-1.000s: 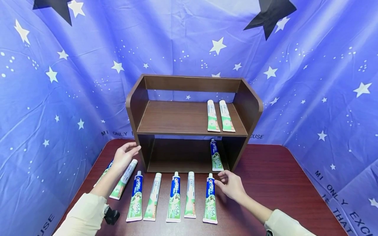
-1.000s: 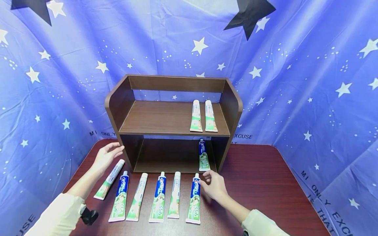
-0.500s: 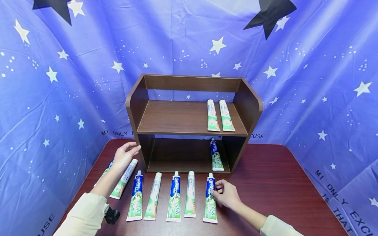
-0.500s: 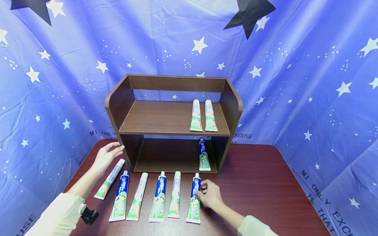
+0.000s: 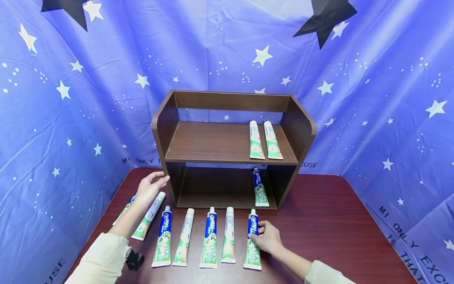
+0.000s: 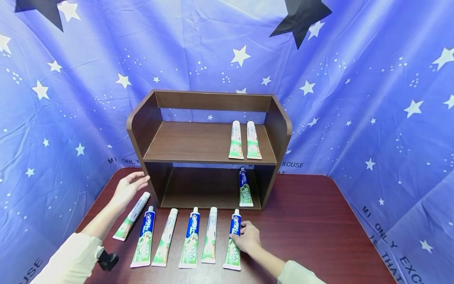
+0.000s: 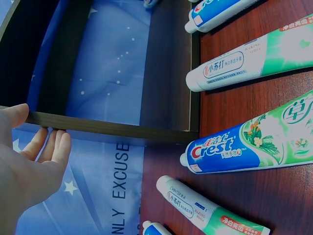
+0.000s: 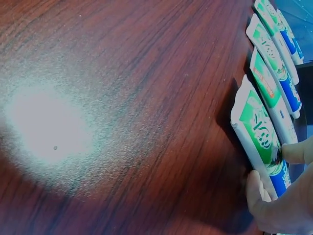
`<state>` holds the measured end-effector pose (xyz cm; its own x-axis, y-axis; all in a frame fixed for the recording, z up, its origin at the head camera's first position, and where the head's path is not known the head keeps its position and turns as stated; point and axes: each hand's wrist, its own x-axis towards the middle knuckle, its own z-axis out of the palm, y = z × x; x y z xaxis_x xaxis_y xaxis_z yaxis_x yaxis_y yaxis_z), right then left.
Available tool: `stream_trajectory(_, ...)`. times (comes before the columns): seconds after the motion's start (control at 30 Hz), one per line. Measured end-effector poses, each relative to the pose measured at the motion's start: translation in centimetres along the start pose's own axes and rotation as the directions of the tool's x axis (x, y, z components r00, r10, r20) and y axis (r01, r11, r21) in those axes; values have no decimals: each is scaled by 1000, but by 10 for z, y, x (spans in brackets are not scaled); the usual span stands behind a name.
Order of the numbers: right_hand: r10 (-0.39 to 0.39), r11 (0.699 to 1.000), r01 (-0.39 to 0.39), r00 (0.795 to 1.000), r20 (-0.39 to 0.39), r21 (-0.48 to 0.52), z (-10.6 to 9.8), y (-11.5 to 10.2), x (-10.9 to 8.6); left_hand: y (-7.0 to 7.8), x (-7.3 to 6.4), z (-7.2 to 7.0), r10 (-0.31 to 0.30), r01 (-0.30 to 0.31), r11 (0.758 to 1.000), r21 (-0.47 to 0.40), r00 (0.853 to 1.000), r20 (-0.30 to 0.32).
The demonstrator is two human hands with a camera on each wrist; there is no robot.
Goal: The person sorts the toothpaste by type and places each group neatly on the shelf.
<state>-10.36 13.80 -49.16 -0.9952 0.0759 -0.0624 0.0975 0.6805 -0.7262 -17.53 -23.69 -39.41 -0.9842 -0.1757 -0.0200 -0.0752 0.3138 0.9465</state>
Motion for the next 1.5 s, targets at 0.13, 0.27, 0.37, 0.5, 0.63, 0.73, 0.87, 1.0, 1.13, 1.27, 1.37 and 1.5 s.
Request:
stream_trajectory(0.13,5,1000,-5,1000,-7,-26,2,-2,1,1,-1,0,-6,6,1000,2,1000,1)
stream_trajectory(0.27,5,999,-5,1000,-1,-43,4,-6,0,1,-1,0,-8,8,1000,9,1000,-1)
stream_trajectory(0.37,-16,997,16,1000,-7,-71,8,-9,-1,1,-1,0,-8,8,1000,-1,1000,0)
stream_trajectory(0.5,-34,993,31,999,-26,-110,13,-12,-2,1,-2,0,-13,13,1000,-5,1000,7)
stream_trajectory(0.63,-8,994,5,1000,-23,-111,13,-15,-1,1,-3,0,-12,12,1000,-4,1000,11)
stream_trajectory(0.73,53,997,-52,999,5,-65,11,-18,-2,2,-3,0,-9,9,1000,-15,1000,8)
stream_trajectory(0.87,126,992,-126,991,49,-11,8,-21,-3,2,-4,1,-5,5,1000,-18,1000,7)
stream_trajectory(1.0,146,988,-149,985,87,36,5,-22,-2,3,-4,1,-3,3,1000,-14,1000,3)
stream_trajectory(1.13,153,982,-166,979,132,93,3,-24,1,2,-5,0,-5,5,1000,-5,1000,7)
stream_trajectory(1.27,151,973,-176,975,164,150,3,-27,6,2,-5,0,-8,8,1000,-1,1000,9)
stream_trajectory(1.37,151,968,-181,974,171,174,2,-29,11,3,-5,0,-10,10,1000,1,1000,8)
stream_trajectory(1.5,167,959,-202,969,183,199,1,-32,18,3,-5,1,-11,11,1000,4,1000,7)
